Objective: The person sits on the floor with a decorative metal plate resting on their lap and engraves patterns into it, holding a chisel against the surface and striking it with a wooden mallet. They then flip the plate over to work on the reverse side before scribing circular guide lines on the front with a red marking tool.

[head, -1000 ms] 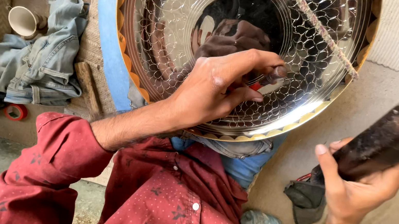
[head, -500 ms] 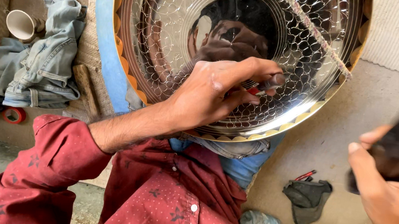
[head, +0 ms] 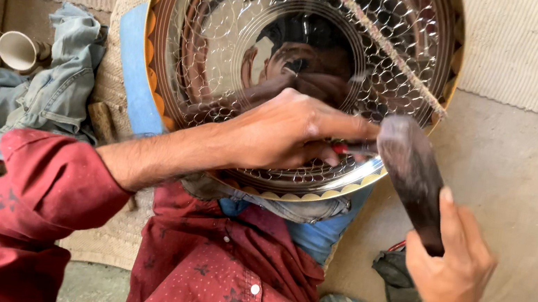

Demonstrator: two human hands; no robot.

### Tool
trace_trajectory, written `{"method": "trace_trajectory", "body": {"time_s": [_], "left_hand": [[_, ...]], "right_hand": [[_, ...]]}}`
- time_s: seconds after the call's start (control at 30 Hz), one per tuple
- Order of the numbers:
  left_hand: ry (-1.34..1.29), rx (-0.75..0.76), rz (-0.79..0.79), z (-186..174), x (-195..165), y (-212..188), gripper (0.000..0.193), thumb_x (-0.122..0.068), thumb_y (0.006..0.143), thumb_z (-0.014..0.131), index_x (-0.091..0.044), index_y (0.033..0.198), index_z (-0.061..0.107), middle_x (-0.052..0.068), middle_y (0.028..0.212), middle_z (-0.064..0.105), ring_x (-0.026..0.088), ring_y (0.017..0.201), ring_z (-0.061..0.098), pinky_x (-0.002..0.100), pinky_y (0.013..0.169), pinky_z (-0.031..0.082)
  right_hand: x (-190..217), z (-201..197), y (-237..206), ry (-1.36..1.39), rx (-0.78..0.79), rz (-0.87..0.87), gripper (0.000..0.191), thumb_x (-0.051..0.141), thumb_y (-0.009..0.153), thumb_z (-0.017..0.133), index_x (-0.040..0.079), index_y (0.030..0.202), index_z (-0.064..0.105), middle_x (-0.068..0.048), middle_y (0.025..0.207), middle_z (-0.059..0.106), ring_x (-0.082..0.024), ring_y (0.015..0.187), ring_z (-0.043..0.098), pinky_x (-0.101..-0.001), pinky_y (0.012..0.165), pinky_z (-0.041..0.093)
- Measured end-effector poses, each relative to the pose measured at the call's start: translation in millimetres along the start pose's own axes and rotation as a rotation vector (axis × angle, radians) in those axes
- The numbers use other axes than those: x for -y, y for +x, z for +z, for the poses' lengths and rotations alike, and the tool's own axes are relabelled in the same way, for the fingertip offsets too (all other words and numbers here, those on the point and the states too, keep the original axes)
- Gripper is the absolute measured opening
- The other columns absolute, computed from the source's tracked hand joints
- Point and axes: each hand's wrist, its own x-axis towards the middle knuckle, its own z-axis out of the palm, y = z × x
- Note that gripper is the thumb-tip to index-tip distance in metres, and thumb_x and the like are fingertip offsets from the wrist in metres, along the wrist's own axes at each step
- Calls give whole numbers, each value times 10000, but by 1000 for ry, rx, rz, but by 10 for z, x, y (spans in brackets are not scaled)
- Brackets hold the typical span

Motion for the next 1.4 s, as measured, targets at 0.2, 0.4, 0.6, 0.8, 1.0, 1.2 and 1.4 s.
{"method": "trace_trajectory", "body": {"time_s": [0.2,0.4,0.6,0.8,1.0,1.2,1.4], "left_hand": [[-18,301,45,-21,85,182,685,27,799,724,-175,1438,582,43,1270,744,210,1004,776,367,826,633],[-66,624,148,41,188,402,633,-58,819,751,-231,1409,598,-29,1126,791,192,932,766,390,715,592],[-128,749,149,32,173,474,637,-58,812,765,-234,1403,605,-44,1077,804,177,935,768,385,731,577],[-33,267,-25,-42,52,224,588,-7,862,712,-155,1417,589,55,1251,740,218,1076,757,344,839,624],[-46,209,104,-124,91,165,686,57,790,699,-120,1442,576,85,1305,729,253,1127,750,366,920,624],[6,278,127,-145,79,189,629,12,835,739,-140,1433,611,108,1243,735,306,1078,730,419,814,593],[51,63,4,-39,20,52,587,-47,847,752,-151,1408,615,75,1212,747,286,1022,737,393,807,597]], "right_hand": [[75,498,-481,46,-154,112,737,-82,781,737,-27,1434,402,-246,987,596,-419,799,607,-495,710,490],[164,1033,-909,-17,-312,160,678,-41,774,769,-88,1343,403,-250,973,591,-405,800,597,-500,702,501],[65,1289,-1237,27,-219,445,552,-47,832,834,252,1167,513,-100,799,671,-213,626,608,-347,576,521],[78,1242,-1075,535,-423,352,976,-40,1036,785,85,1687,68,-140,1069,674,-225,832,650,-319,810,584],[86,760,-700,685,-404,472,1073,-152,1009,764,126,1714,4,-133,1096,591,-181,911,614,-352,882,559],[67,333,-364,421,-272,432,673,-131,894,791,85,1362,357,-111,985,662,-176,823,648,-318,764,574],[-62,311,-205,540,-90,413,440,-66,914,771,-12,1254,498,-107,975,695,-143,812,672,-273,778,564]]}}
